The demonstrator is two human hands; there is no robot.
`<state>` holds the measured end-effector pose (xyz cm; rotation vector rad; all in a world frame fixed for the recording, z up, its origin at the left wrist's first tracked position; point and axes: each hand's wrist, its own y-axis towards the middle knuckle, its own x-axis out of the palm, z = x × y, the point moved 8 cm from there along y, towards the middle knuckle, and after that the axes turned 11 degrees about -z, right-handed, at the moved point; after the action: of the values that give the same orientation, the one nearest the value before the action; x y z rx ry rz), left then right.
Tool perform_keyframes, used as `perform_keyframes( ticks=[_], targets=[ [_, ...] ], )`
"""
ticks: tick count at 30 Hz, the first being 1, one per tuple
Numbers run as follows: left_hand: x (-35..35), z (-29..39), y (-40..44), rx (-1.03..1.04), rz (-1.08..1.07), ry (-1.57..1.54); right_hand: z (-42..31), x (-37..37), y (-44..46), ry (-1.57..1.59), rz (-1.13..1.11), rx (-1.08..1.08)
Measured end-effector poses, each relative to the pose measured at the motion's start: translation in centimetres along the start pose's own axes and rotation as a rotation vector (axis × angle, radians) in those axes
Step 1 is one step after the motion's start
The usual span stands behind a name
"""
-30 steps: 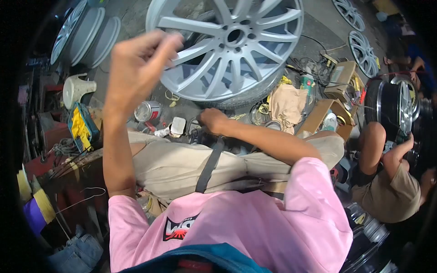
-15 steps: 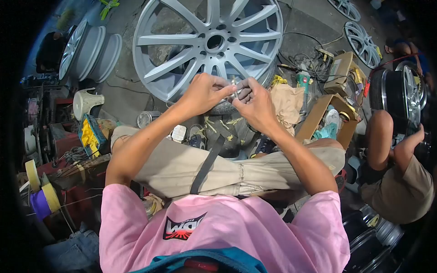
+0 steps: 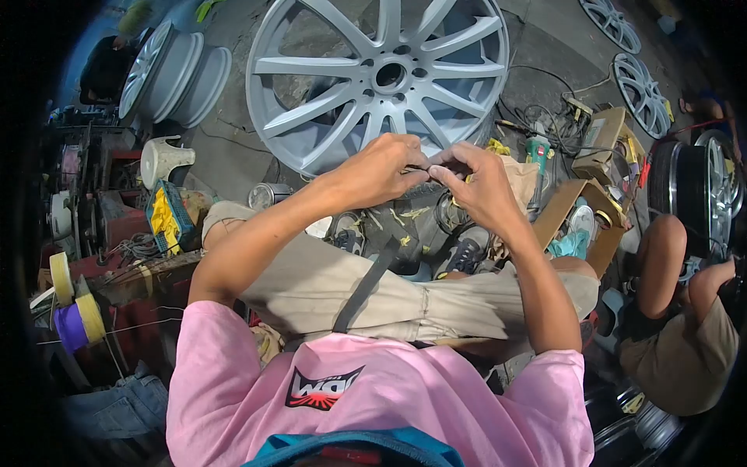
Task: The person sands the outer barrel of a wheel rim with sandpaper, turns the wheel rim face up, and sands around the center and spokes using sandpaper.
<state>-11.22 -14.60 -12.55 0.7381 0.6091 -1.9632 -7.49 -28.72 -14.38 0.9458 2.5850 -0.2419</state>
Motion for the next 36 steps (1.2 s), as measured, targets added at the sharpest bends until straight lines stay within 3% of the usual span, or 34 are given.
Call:
perform_keyframes(
  ticks=[6,9,16,21,25,28,36],
  targets=[
    [-2.7,-0.3,-0.4,-0.047,0.046,-0.225,-0.3,-0.8,0.3,0.071,-0.039,0.076],
    [-3.5,-0.7,-0.9,-0.196,-0.014,-0.313,0.1,0.0,0.6,0.332,-0.119,0.132],
    [-3.8,-1.2,-1.4,-0.157,-0.109,-0.404,-0.9,-0.2,0.9,0.227,-0.115,0.094],
    [-3.7,-0.8,-1.6,-0.255,-0.219,-0.446,-2.3,-0.5,0.7,0.072,-0.110,-0.020],
    [-3.5,-0.8,-1.5,-0.174,-0.174,-0.469,-2.5,-0.7,0.7,0.032,-0.107,-0.042],
    [-3.0,-1.2,-1.5,-0.242,-0.217,-0.506,-1.8,-0.6,0.6,0.024,-0.106,-0.048],
    [-0.3,-3.3,-1.3,-0.225,-0.192,-0.886,-1.4,-0.8,0.4,0.119,-0.114,-0.020]
  ],
)
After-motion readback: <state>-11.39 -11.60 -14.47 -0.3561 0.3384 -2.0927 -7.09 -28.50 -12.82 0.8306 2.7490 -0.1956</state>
